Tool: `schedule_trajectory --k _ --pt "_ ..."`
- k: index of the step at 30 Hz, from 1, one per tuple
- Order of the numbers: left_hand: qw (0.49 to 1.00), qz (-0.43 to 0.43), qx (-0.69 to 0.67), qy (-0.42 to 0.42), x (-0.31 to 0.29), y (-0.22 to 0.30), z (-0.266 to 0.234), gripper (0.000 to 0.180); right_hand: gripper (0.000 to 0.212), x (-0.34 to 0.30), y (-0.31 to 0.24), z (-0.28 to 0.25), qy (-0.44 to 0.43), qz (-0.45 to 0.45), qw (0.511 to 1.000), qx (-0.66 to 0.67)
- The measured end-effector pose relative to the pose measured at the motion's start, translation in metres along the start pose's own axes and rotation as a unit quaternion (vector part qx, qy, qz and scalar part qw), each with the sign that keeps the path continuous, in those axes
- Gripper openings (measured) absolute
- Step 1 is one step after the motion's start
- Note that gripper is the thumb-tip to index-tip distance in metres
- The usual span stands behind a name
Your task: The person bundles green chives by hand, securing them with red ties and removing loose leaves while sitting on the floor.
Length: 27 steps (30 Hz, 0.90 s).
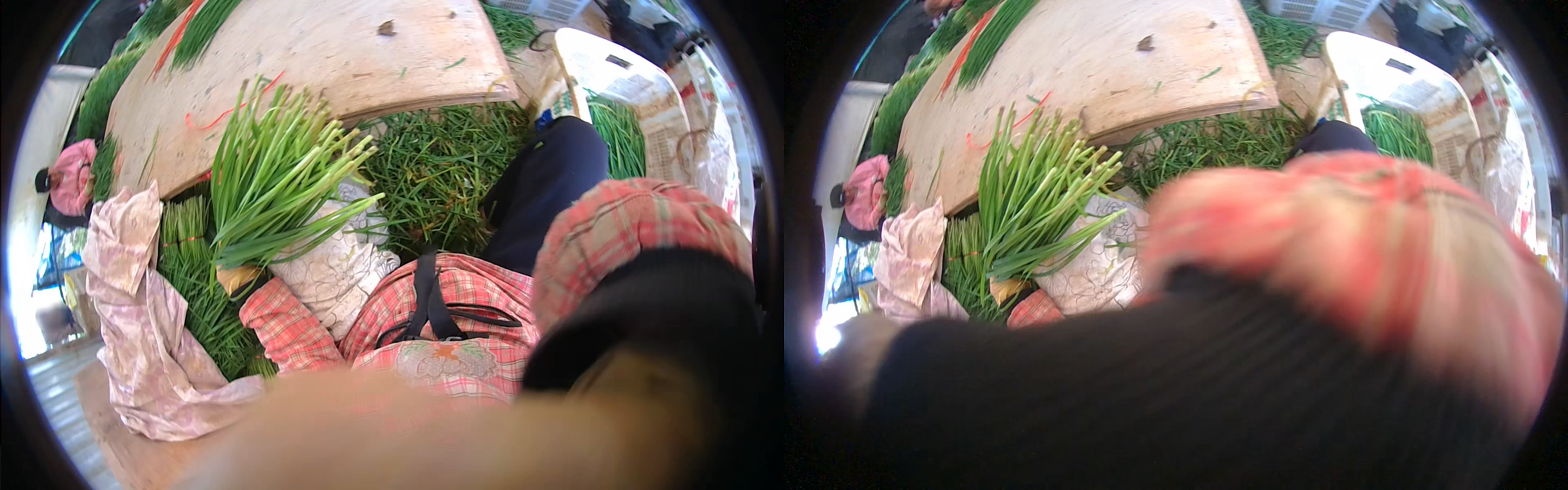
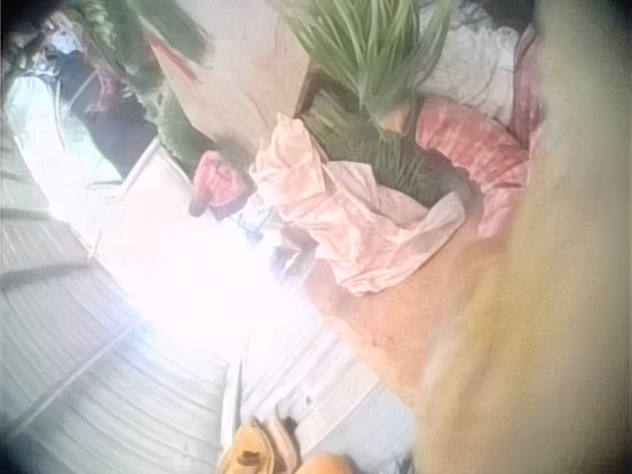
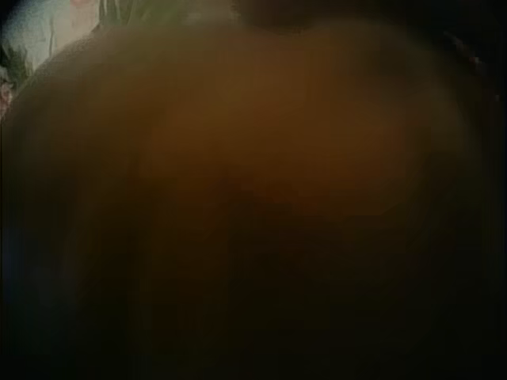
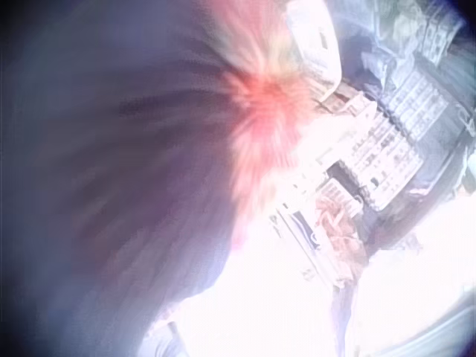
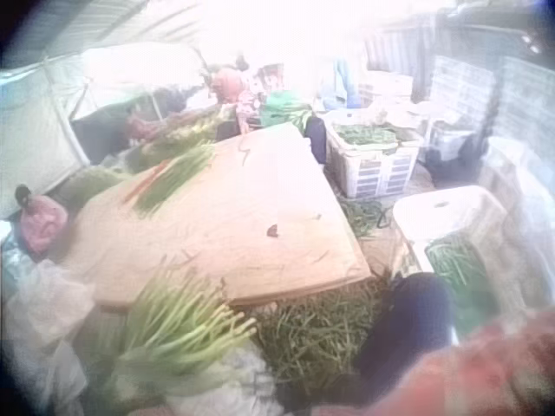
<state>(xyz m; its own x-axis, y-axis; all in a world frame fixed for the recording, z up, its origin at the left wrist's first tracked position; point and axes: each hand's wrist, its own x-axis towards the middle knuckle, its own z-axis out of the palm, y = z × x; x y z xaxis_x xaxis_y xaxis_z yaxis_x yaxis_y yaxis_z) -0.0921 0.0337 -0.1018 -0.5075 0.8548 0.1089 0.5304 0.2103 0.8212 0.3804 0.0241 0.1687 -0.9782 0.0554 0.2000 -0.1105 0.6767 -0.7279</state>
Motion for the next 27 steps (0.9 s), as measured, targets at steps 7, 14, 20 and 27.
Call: schedule_trajectory --k 7,14,20,27 --pt "0.994 0.042 0.098 -0.036 -0.011 -0.003 0.017 0.034 0.016 -0.043 0.055 0.024 0.201 0.330 0.909 -0.155" --pt "0.969 0.084 0.231 0.036 -0.039 0.073 0.023 0.031 0.048 -0.028 0.174 0.063 0.418 0.320 0.792 0.308" --pt "0.943 0.140 0.300 0.041 -0.039 0.074 0.035 0.029 0.018 -0.020 0.153 0.042 0.406 0.303 0.771 0.385" --pt "0.927 -0.014 -0.374 0.001 -0.020 -0.029 0.030 0.041 0.045 -0.078 0.133 0.021 0.290 0.446 0.839 -0.109"
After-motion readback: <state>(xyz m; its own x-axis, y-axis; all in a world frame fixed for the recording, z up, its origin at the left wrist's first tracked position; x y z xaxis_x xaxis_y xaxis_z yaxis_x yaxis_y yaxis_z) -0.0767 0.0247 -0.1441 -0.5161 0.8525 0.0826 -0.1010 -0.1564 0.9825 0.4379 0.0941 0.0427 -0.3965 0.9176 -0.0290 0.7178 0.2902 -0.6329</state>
